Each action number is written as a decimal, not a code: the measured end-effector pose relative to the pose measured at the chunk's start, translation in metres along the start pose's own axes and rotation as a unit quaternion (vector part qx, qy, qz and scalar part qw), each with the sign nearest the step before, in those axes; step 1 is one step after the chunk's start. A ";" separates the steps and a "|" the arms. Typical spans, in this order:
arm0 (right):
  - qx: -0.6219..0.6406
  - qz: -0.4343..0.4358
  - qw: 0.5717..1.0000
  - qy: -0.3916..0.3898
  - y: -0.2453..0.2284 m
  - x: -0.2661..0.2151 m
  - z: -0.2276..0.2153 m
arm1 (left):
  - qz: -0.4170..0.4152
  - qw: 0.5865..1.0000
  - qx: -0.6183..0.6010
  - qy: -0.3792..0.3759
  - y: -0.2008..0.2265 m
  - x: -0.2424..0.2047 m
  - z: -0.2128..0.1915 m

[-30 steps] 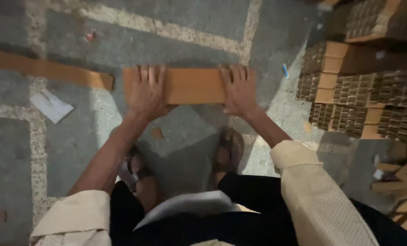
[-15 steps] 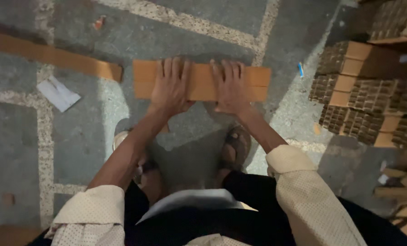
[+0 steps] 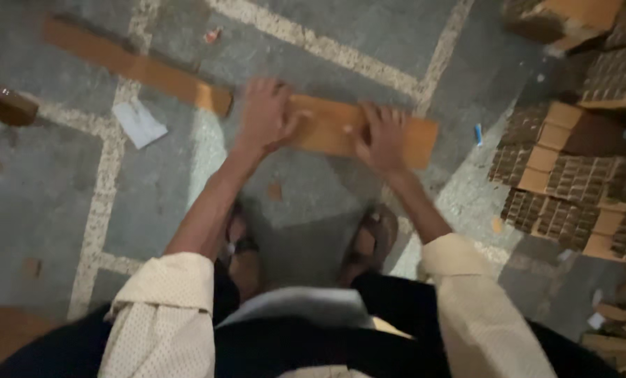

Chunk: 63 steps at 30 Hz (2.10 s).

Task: The person assembles a small cardboard box by hand on a concrete floor. They fold the flaps, align the edges, and press the seams to form the box structure. The person handles multiple cardboard pieces and stacks the finished box with others.

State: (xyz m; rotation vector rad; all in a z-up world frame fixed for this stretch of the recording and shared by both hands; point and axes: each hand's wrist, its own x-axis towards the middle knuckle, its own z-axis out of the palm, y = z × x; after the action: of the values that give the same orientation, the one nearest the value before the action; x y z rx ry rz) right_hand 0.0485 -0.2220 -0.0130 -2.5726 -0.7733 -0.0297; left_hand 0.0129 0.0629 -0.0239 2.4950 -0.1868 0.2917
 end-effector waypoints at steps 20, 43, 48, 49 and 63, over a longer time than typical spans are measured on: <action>-0.003 0.140 0.988 0.072 -0.095 0.077 0.037 | -0.194 0.970 -0.008 0.149 -0.026 -0.001 0.019; 0.020 0.144 0.982 0.122 -0.139 0.089 0.087 | -0.383 0.900 -0.116 0.174 -0.092 -0.024 0.048; 0.055 0.213 0.969 0.110 -0.069 0.055 0.073 | -0.392 0.897 -0.074 0.189 -0.062 -0.008 0.032; 0.041 0.237 0.962 0.129 -0.039 0.042 0.061 | -0.374 0.902 -0.094 0.192 -0.051 -0.003 0.028; 0.016 0.345 0.890 0.296 0.105 -0.043 0.033 | -0.020 0.998 -0.048 -0.024 0.166 0.048 0.163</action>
State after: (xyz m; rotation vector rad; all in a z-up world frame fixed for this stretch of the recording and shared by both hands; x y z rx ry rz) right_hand 0.0637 -0.3080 -0.0926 -2.4411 0.3681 -0.5404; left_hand 0.0528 -0.1704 -0.0466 2.4094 -0.1668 0.2025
